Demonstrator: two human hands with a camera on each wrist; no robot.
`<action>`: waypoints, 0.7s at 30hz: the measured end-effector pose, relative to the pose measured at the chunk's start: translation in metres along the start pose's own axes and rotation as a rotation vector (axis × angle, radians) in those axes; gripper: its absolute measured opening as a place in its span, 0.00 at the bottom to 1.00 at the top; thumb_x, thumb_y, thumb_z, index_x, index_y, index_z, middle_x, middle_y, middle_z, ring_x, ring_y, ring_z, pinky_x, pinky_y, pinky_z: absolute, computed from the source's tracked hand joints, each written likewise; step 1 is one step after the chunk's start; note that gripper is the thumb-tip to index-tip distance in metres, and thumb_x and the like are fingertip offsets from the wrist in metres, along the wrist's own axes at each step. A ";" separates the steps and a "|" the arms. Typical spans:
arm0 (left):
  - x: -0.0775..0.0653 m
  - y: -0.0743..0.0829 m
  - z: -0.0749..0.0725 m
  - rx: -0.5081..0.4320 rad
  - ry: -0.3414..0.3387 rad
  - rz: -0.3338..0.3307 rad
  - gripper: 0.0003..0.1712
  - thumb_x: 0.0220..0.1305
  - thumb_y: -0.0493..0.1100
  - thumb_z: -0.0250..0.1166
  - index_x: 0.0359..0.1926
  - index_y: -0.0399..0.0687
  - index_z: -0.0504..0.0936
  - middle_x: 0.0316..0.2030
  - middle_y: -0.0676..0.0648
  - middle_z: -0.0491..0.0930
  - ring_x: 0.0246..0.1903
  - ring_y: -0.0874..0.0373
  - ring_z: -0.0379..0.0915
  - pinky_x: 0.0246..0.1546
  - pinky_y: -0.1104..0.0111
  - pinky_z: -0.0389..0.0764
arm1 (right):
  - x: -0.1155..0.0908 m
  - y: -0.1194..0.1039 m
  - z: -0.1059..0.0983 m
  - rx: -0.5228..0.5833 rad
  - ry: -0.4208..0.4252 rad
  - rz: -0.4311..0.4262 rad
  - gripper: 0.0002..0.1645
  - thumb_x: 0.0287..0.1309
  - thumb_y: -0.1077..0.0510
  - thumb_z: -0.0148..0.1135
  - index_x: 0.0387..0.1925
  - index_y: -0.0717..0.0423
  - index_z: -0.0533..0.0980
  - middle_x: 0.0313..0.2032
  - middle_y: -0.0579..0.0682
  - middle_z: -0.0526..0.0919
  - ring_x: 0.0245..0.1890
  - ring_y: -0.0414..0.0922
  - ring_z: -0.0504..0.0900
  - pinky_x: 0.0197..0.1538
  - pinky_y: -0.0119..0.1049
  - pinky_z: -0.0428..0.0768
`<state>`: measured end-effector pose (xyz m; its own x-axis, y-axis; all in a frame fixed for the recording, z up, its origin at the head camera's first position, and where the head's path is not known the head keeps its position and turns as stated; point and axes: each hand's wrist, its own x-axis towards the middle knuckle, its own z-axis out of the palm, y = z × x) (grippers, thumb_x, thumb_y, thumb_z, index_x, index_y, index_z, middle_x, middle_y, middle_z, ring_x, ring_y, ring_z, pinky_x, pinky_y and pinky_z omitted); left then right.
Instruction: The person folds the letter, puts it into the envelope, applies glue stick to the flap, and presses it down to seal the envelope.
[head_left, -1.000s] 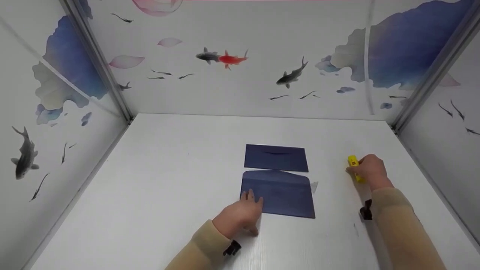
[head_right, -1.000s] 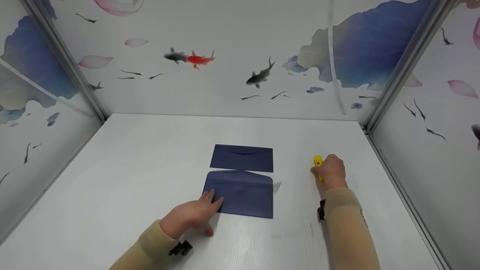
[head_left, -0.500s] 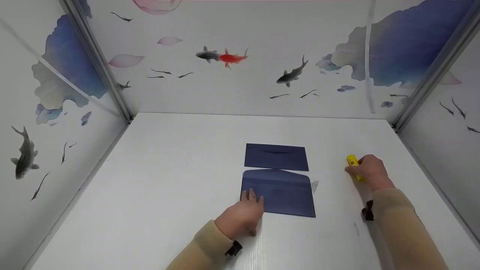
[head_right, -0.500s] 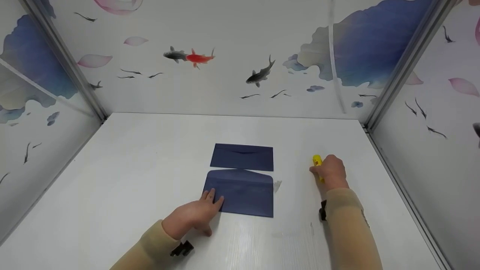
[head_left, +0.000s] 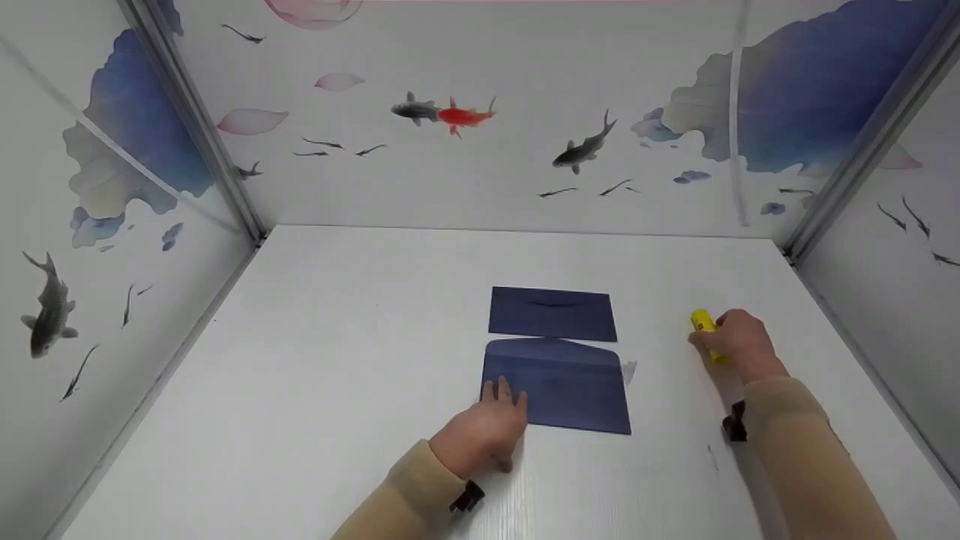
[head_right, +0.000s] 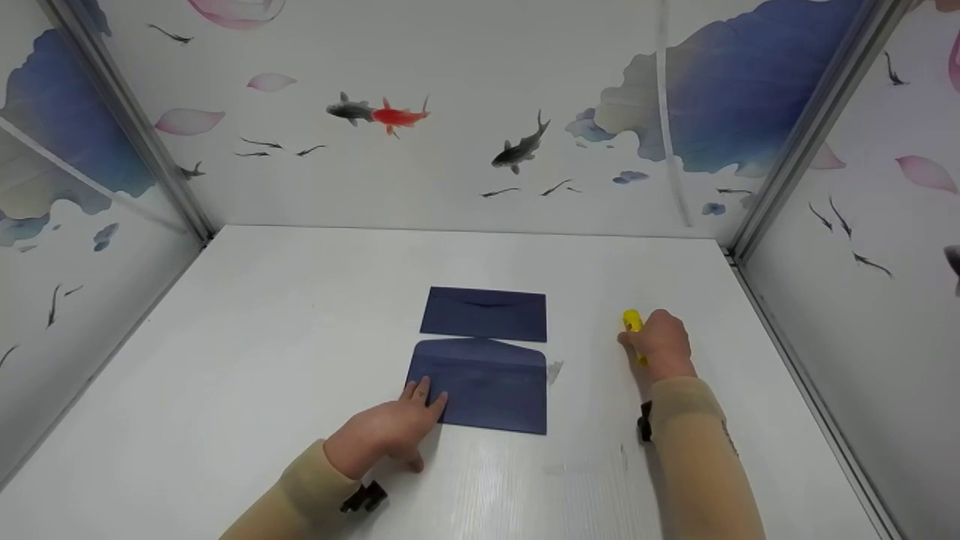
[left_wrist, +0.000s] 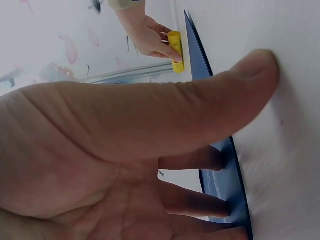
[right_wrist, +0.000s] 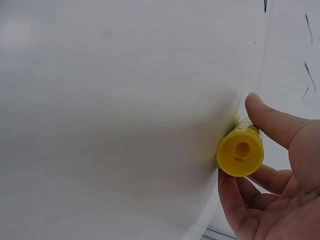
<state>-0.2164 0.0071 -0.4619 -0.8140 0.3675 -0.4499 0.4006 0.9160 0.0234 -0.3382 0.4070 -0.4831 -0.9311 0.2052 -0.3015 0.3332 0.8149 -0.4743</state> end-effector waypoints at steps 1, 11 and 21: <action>0.000 0.000 0.000 -0.001 0.000 -0.001 0.61 0.53 0.48 0.81 0.81 0.47 0.56 0.81 0.34 0.49 0.81 0.38 0.47 0.70 0.56 0.74 | 0.000 0.000 0.000 0.001 0.000 0.000 0.47 0.65 0.45 0.66 0.65 0.81 0.62 0.57 0.75 0.72 0.47 0.60 0.74 0.57 0.53 0.81; 0.000 0.000 -0.001 0.041 0.013 0.018 0.60 0.53 0.51 0.81 0.81 0.47 0.56 0.80 0.33 0.52 0.79 0.36 0.51 0.70 0.57 0.74 | 0.001 0.001 0.000 0.000 0.003 0.000 0.49 0.65 0.44 0.65 0.66 0.81 0.61 0.58 0.76 0.72 0.47 0.59 0.75 0.55 0.52 0.81; 0.003 -0.001 0.001 0.113 0.004 0.024 0.60 0.54 0.54 0.80 0.80 0.47 0.57 0.80 0.34 0.53 0.79 0.39 0.52 0.70 0.62 0.74 | -0.001 0.000 -0.001 -0.004 -0.003 -0.001 0.48 0.67 0.44 0.63 0.67 0.82 0.59 0.59 0.77 0.71 0.48 0.59 0.74 0.61 0.56 0.80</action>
<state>-0.2189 0.0072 -0.4639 -0.8050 0.3901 -0.4471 0.4647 0.8830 -0.0664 -0.3374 0.4073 -0.4823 -0.9310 0.2024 -0.3038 0.3315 0.8173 -0.4712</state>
